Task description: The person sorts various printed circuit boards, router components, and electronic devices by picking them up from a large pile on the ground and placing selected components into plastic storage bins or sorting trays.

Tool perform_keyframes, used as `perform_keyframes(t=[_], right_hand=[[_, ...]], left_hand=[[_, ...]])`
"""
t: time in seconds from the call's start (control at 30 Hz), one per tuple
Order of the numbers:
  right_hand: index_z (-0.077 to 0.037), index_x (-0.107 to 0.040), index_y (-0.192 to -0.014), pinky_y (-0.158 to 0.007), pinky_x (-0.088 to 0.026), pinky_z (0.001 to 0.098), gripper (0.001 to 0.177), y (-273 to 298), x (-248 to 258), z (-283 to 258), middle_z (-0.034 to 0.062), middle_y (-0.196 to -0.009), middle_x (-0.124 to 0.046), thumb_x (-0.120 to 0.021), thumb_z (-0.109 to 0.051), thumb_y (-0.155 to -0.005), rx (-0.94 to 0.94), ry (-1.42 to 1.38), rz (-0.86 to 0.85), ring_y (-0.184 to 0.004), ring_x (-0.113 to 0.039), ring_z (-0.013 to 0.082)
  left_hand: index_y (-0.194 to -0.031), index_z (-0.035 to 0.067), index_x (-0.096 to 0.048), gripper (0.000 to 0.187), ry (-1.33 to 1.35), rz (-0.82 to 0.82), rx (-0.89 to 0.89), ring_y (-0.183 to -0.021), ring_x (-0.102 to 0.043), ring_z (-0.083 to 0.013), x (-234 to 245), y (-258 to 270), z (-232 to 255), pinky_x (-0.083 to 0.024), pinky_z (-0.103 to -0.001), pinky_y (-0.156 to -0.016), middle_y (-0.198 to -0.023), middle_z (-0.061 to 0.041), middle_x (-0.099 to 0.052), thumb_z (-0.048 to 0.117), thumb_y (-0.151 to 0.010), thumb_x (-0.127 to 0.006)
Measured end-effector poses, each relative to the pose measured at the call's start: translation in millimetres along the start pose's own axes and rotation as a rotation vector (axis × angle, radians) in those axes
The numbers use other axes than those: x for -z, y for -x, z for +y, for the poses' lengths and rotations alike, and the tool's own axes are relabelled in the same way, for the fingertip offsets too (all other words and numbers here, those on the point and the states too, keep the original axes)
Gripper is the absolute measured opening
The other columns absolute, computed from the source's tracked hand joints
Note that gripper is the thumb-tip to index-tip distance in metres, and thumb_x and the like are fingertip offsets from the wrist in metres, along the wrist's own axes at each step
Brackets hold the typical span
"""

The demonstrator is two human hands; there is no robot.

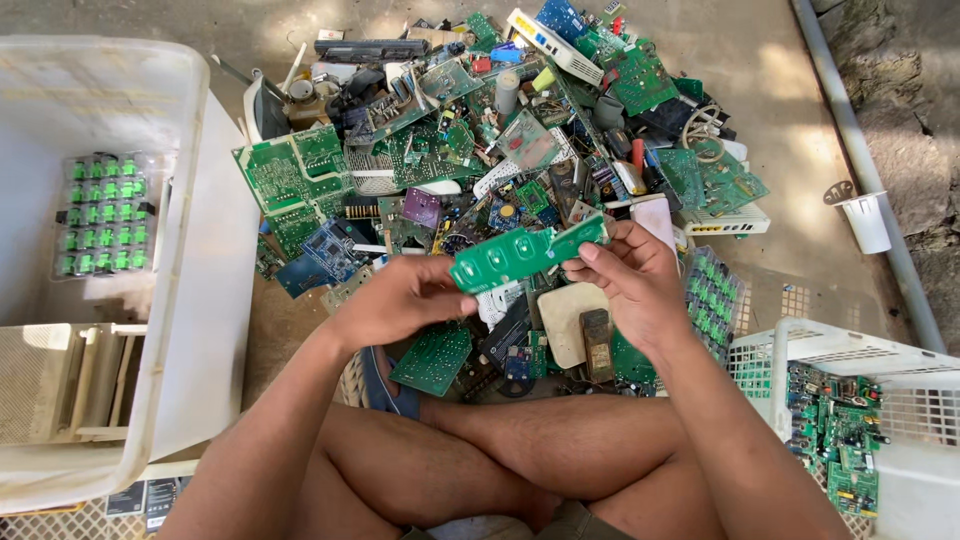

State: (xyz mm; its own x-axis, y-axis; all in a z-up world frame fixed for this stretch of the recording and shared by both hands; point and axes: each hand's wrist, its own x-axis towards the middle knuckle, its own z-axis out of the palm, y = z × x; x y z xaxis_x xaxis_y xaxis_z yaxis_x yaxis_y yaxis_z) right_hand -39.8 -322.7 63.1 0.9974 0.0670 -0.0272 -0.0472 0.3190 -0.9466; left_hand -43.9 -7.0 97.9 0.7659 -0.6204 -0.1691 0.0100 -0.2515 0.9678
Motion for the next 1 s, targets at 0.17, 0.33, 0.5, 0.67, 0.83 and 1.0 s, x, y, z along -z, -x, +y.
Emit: perform_keyframes(t=[0.17,0.33,0.5,0.67,0.83,1.0], right_hand=[[0.001,-0.060,-0.099,-0.081,-0.068,0.0426,0.013,11,-24,-6,0.0249,-0.094,-0.077,-0.072,0.000,-0.092,0.006,0.008,-0.042,-0.086,-0.080,0.0299],[0.002,-0.065,-0.096,-0.078,-0.065,0.0371,0.014,5,-12,-1,0.0221,-0.087,-0.076,-0.077,-0.002,-0.090,0.002,0.181,-0.048,-0.080,-0.078,0.0253],[0.003,-0.070,-0.100,-0.077,-0.065,0.0346,0.013,3,-11,-4,0.0203,-0.088,-0.077,-0.073,-0.008,-0.096,-0.012,0.217,-0.035,-0.080,-0.078,0.0236],[0.004,-0.071,-0.107,-0.077,-0.064,0.0344,0.015,3,-12,1,0.0226,-0.092,-0.077,-0.073,-0.004,-0.095,0.010,0.219,-0.033,-0.081,-0.077,0.0243],[0.005,-0.073,-0.108,-0.078,-0.064,0.0353,0.018,3,-9,6,0.0247,-0.094,-0.076,-0.075,0.003,-0.090,0.115,0.252,-0.051,-0.082,-0.077,0.0260],[0.004,-0.076,-0.098,-0.079,-0.063,0.0366,0.017,1,-2,9,0.0260,-0.096,-0.076,-0.078,0.011,-0.083,0.260,0.275,-0.094,-0.086,-0.078,0.0292]], left_hand=[[-0.107,0.000,-0.076,0.018,0.262,0.307,-0.165,-0.083,-0.075,-0.0168,16,-1,-34,-0.062,-0.029,-0.072,-0.090,-0.012,-0.080,0.012,-0.094,-0.077],[-0.110,-0.002,-0.076,0.022,0.360,0.212,-0.203,-0.085,-0.071,-0.0128,23,6,-31,-0.061,-0.028,-0.079,-0.091,-0.013,-0.079,0.010,-0.092,-0.077],[-0.120,-0.004,-0.073,0.029,0.394,0.182,-0.245,-0.092,-0.072,-0.0170,27,8,-33,-0.060,-0.032,-0.085,-0.096,-0.016,-0.077,0.012,-0.095,-0.072],[-0.126,-0.002,-0.072,0.029,0.349,0.219,-0.241,-0.093,-0.072,-0.0173,31,9,-37,-0.060,-0.030,-0.085,-0.099,-0.015,-0.078,0.011,-0.101,-0.065],[-0.127,0.000,-0.071,0.028,0.343,0.264,-0.266,-0.097,-0.073,-0.0216,33,8,-36,-0.061,-0.032,-0.086,-0.104,-0.016,-0.077,0.006,-0.099,-0.065],[-0.119,0.003,-0.077,0.026,0.274,0.317,-0.383,-0.103,-0.069,-0.0271,38,3,-48,-0.056,-0.036,-0.087,-0.107,-0.019,-0.074,-0.003,-0.096,-0.067]])
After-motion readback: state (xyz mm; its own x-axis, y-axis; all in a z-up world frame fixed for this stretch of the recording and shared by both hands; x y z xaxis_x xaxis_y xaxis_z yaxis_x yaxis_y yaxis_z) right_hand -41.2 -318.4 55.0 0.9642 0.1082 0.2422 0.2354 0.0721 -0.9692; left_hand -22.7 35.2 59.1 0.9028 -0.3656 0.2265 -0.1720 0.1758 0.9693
